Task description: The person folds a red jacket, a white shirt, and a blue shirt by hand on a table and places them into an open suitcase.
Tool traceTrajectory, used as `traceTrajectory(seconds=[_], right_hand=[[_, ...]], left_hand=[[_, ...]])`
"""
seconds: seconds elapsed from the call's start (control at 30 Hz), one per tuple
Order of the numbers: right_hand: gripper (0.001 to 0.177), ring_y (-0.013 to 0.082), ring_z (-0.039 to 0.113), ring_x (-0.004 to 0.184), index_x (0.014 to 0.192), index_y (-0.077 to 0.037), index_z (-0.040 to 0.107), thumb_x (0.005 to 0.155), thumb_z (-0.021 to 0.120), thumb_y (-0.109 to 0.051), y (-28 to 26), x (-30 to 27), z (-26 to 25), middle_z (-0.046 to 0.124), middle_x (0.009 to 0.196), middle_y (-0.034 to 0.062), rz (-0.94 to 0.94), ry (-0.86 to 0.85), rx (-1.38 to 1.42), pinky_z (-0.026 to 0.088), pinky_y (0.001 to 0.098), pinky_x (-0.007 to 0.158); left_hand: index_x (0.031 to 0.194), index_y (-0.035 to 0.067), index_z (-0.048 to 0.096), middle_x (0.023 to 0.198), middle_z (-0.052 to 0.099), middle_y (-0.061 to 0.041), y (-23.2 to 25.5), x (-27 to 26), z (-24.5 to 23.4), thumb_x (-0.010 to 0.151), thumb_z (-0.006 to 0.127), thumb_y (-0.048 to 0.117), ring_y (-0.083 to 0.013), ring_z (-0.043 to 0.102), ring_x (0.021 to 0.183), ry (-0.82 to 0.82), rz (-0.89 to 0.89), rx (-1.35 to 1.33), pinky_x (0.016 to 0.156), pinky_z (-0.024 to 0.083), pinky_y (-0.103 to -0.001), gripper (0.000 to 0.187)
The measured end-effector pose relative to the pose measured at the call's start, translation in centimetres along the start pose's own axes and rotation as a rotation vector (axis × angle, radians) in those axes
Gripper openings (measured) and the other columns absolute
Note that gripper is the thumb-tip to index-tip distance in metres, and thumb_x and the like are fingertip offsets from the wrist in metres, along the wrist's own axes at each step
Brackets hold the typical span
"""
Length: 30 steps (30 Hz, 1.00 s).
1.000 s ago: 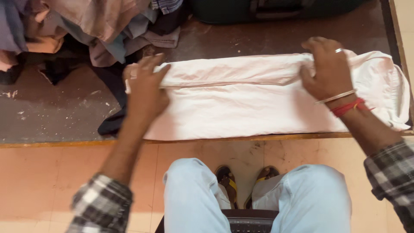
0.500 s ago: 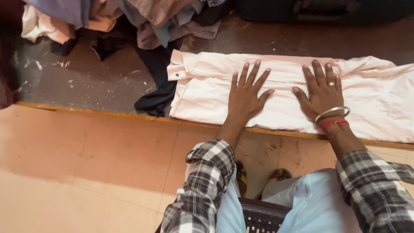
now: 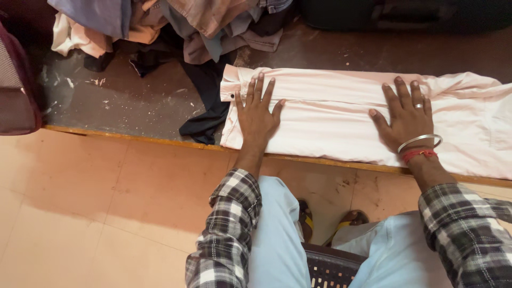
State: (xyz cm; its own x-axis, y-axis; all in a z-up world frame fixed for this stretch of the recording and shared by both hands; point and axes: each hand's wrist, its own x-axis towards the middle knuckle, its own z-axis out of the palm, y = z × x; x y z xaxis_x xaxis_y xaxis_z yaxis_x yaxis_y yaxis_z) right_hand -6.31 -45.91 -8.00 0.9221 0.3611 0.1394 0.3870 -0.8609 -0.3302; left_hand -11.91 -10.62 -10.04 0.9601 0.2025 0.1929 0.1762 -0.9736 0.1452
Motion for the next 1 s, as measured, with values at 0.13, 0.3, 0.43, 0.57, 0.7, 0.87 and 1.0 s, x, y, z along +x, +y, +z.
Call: traceTrajectory(seconds=[0.13, 0.3, 0.43, 0.57, 0.7, 0.87, 1.0], right_hand=[[0.071, 0.0406, 0.019, 0.157, 0.159, -0.018, 0.041, 0.102, 0.040, -0.060, -0.1, 0.1, 0.2, 0.031, 0.169, 0.0138, 0.013, 0.000, -0.030, 0.016, 0.0604, 0.122], [0.069, 0.0402, 0.021, 0.157, 0.160, -0.018, 0.041, 0.103, 0.041, -0.058, 0.1, 0.1, 0.3, 0.031, 0.170, 0.0125, -0.006, 0.029, -0.038, 0.018, 0.0591, 0.124], [0.069, 0.0395, 0.022, 0.156, 0.160, -0.018, 0.041, 0.103, 0.042, -0.058, 0.2, 0.1, 0.6, 0.030, 0.170, 0.0126, 0.019, 0.027, -0.055, 0.017, 0.0587, 0.123], [0.071, 0.0397, 0.023, 0.156, 0.160, -0.015, 0.040, 0.104, 0.042, -0.059, 1.0, 0.2, 1.1, 0.029, 0.171, 0.0127, -0.003, 0.024, -0.095, 0.017, 0.0549, 0.125], [0.068, 0.0419, 0.021, 0.155, 0.159, -0.018, 0.038, 0.103, 0.043, -0.056, 0.6, 0.6, 2.2, 0.025, 0.170, 0.0119, 0.044, -0.005, -0.150, 0.013, 0.0562, 0.122], [0.074, 0.0362, 0.012, 0.158, 0.165, -0.015, 0.027, 0.106, 0.038, -0.057, -4.5, 2.0, 3.4, 0.016, 0.171, 0.0167, -0.108, -0.099, -0.151, 0.011, 0.0541, 0.126], [0.067, 0.0239, 0.005, 0.155, 0.161, -0.027, 0.019, 0.102, 0.031, -0.059, -3.9, 2.8, 0.5, 0.006, 0.171, 0.0030, -0.050, -0.397, -0.162, 0.004, 0.0523, 0.125]], left_hand=[[0.158, 0.029, 0.036, 0.168, 0.024, -0.004, -1.0, 0.4, -1.0, 0.100, 0.041, 0.063, -0.0293, 0.019, 0.154, -0.024, 0.004, -0.009, 0.122, 0.005, -0.061, 0.067], [0.160, 0.029, 0.041, 0.173, 0.021, -0.009, -2.7, -0.7, -2.7, 0.105, 0.049, 0.054, -0.0428, 0.016, 0.158, 0.098, -0.160, -0.087, 0.123, 0.016, -0.062, 0.061], [0.160, 0.029, 0.042, 0.172, 0.021, -0.009, -2.4, -0.3, -2.6, 0.104, 0.050, 0.054, -0.0416, 0.017, 0.157, 0.071, -0.186, -0.078, 0.122, 0.019, -0.064, 0.062], [0.159, 0.027, 0.043, 0.172, 0.020, -0.008, -2.5, 0.0, -2.7, 0.103, 0.051, 0.053, -0.0422, 0.015, 0.155, 0.039, -0.168, -0.044, 0.120, 0.019, -0.065, 0.062], [0.161, 0.024, 0.044, 0.174, 0.018, -0.010, -2.5, -0.3, -3.2, 0.105, 0.050, 0.049, -0.0437, 0.016, 0.157, 0.044, -0.154, -0.060, 0.121, 0.019, -0.066, 0.061], [0.161, 0.023, 0.043, 0.173, 0.019, -0.010, -1.9, -0.3, -3.6, 0.105, 0.051, 0.048, -0.0449, 0.016, 0.156, 0.037, -0.153, -0.086, 0.120, 0.019, -0.067, 0.061], [0.160, 0.023, 0.044, 0.173, 0.021, -0.011, -1.4, -0.5, -4.1, 0.104, 0.051, 0.046, -0.0452, 0.015, 0.156, 0.025, -0.166, -0.108, 0.121, 0.018, -0.066, 0.060]])
